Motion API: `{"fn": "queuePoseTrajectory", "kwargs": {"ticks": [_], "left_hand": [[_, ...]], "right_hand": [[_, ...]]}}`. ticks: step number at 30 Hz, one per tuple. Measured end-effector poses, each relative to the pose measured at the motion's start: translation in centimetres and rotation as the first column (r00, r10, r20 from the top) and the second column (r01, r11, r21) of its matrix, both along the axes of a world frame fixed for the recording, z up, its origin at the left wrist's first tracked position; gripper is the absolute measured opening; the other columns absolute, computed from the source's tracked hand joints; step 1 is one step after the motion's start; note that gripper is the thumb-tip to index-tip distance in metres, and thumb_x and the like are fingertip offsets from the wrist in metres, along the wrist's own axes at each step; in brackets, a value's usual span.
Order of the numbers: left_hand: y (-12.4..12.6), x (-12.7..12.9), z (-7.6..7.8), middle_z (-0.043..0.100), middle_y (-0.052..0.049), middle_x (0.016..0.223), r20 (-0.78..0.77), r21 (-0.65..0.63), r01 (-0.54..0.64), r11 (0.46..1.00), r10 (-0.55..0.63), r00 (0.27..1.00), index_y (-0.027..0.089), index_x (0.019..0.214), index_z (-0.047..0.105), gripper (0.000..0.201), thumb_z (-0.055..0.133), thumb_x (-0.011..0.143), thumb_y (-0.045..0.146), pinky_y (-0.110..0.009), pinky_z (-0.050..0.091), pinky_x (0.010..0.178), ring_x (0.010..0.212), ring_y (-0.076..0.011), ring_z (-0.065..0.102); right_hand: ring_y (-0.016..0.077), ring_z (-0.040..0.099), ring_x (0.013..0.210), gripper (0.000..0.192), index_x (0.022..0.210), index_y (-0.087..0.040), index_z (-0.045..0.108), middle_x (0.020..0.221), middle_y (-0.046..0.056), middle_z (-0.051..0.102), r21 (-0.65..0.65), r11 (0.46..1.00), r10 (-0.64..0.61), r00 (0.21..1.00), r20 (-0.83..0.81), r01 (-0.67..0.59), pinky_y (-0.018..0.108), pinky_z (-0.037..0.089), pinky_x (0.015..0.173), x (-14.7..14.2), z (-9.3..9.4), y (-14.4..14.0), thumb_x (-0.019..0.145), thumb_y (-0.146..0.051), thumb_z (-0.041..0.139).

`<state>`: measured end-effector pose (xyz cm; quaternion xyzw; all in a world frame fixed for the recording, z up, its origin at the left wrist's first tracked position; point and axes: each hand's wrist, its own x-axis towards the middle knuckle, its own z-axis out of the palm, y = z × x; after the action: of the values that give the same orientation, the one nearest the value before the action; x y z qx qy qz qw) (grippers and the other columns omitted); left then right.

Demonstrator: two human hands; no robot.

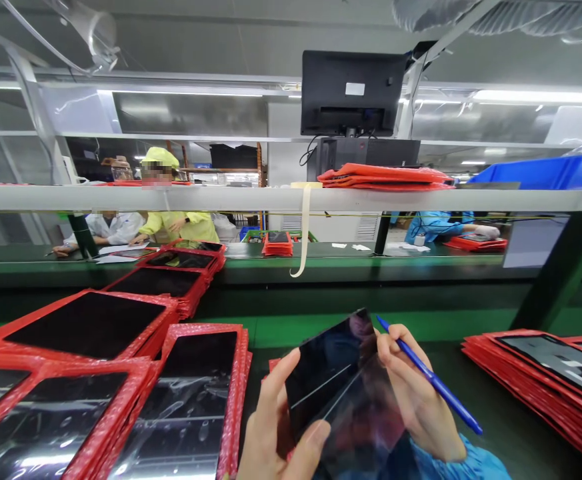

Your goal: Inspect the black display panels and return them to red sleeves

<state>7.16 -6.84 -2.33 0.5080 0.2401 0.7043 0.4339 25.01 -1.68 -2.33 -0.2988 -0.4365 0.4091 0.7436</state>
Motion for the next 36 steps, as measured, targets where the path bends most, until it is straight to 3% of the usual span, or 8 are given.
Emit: {"fn": "queuePoseTrajectory", "kwargs": {"ticks": [7, 12, 17, 20, 25, 29, 32, 36], "left_hand": [[0.7, -0.7, 1.1, 0.070, -0.003, 0.107, 0.029, -0.086, 0.108, 0.990, -0.106, 0.994, 0.030, 0.115, 0.062, 0.041, 0.071, 0.076, 0.037, -0.028, 0.050, 0.078, 0.084, -0.0188, 0.066], [1.5, -1.5, 0.4, 0.063, -0.002, 0.093, 0.007, -0.136, 0.209, 0.968, -0.210, 0.978, 0.028, 0.105, 0.068, 0.034, 0.070, 0.074, 0.043, -0.026, 0.045, 0.072, 0.077, -0.0160, 0.056], [2.3, -2.3, -0.1, 0.057, -0.001, 0.082, -0.019, -0.181, 0.199, 0.963, -0.206, 0.978, 0.026, 0.092, 0.072, 0.030, 0.074, 0.068, 0.044, -0.024, 0.038, 0.069, 0.075, -0.0147, 0.046], [2.3, -2.3, 0.1, 0.056, -0.001, 0.084, 0.082, -0.242, 0.265, 0.933, -0.252, 0.964, 0.025, 0.095, 0.071, 0.031, 0.074, 0.068, 0.040, -0.023, 0.039, 0.063, 0.072, -0.0135, 0.049], [2.3, -2.1, 0.8, 0.063, -0.004, 0.101, 0.244, -0.288, 0.409, 0.866, -0.346, 0.906, 0.026, 0.111, 0.066, 0.036, 0.065, 0.075, 0.033, -0.030, 0.043, 0.086, 0.095, -0.0198, 0.059], [2.3, -2.0, 1.3, 0.066, -0.004, 0.098, 0.332, -0.294, 0.504, 0.812, -0.408, 0.851, 0.025, 0.111, 0.063, 0.031, 0.060, 0.080, 0.027, -0.032, 0.047, 0.085, 0.092, -0.0203, 0.064], [2.4, -2.0, 1.3, 0.067, -0.005, 0.097, 0.351, -0.293, 0.499, 0.816, -0.393, 0.850, 0.023, 0.112, 0.062, 0.032, 0.060, 0.080, 0.026, -0.032, 0.049, 0.081, 0.092, -0.0220, 0.065], [2.4, -2.0, 1.4, 0.068, -0.006, 0.104, 0.338, -0.340, 0.465, 0.817, -0.356, 0.871, 0.022, 0.115, 0.061, 0.034, 0.059, 0.081, 0.027, -0.033, 0.050, 0.081, 0.093, -0.0231, 0.066]], "right_hand": [[0.0144, 0.060, 0.071, 0.031, 0.082, -0.026, 0.061, 0.064, -0.006, 0.061, -0.133, 0.991, 0.011, 0.995, -0.096, -0.024, 0.030, 0.048, 0.092, 0.3, -0.4, 0.1, 0.060, -0.026, 0.084], [0.0180, 0.066, 0.082, 0.034, 0.080, -0.026, 0.064, 0.064, -0.005, 0.066, -0.231, 0.973, -0.043, 0.977, -0.211, -0.007, 0.026, 0.055, 0.080, 0.4, -0.1, 0.4, 0.052, -0.026, 0.084], [0.0180, 0.068, 0.091, 0.046, 0.082, -0.026, 0.064, 0.077, -0.003, 0.073, -0.351, 0.936, -0.115, 0.929, -0.352, -0.017, 0.021, 0.056, 0.069, 0.4, 0.5, 0.3, 0.041, -0.019, 0.085], [0.0180, 0.068, 0.095, 0.047, 0.084, -0.026, 0.062, 0.073, -0.004, 0.071, -0.346, 0.938, -0.155, 0.895, -0.418, 0.001, 0.023, 0.056, 0.077, 0.7, 0.5, 0.2, 0.043, -0.017, 0.083], [0.0157, 0.067, 0.085, 0.039, 0.076, -0.026, 0.055, 0.057, -0.010, 0.057, -0.242, 0.966, -0.058, 0.843, -0.535, -0.087, 0.027, 0.053, 0.085, 1.2, 0.4, 0.0, 0.048, -0.008, 0.075], [0.0143, 0.065, 0.085, 0.037, 0.068, -0.024, 0.052, 0.059, -0.009, 0.053, -0.267, 0.957, -0.064, 0.821, -0.568, -0.110, 0.027, 0.050, 0.094, 1.2, 1.0, -0.1, 0.044, -0.004, 0.070], [0.0134, 0.065, 0.083, 0.033, 0.065, -0.023, 0.050, 0.061, -0.009, 0.052, -0.262, 0.959, -0.058, 0.825, -0.561, -0.111, 0.029, 0.044, 0.105, 1.1, 1.1, 0.1, 0.044, -0.006, 0.069], [0.0128, 0.066, 0.079, 0.032, 0.064, -0.023, 0.050, 0.058, -0.010, 0.051, -0.266, 0.961, -0.085, 0.843, -0.530, -0.070, 0.027, 0.046, 0.103, 1.0, 1.1, 0.2, 0.044, -0.007, 0.069]]}}
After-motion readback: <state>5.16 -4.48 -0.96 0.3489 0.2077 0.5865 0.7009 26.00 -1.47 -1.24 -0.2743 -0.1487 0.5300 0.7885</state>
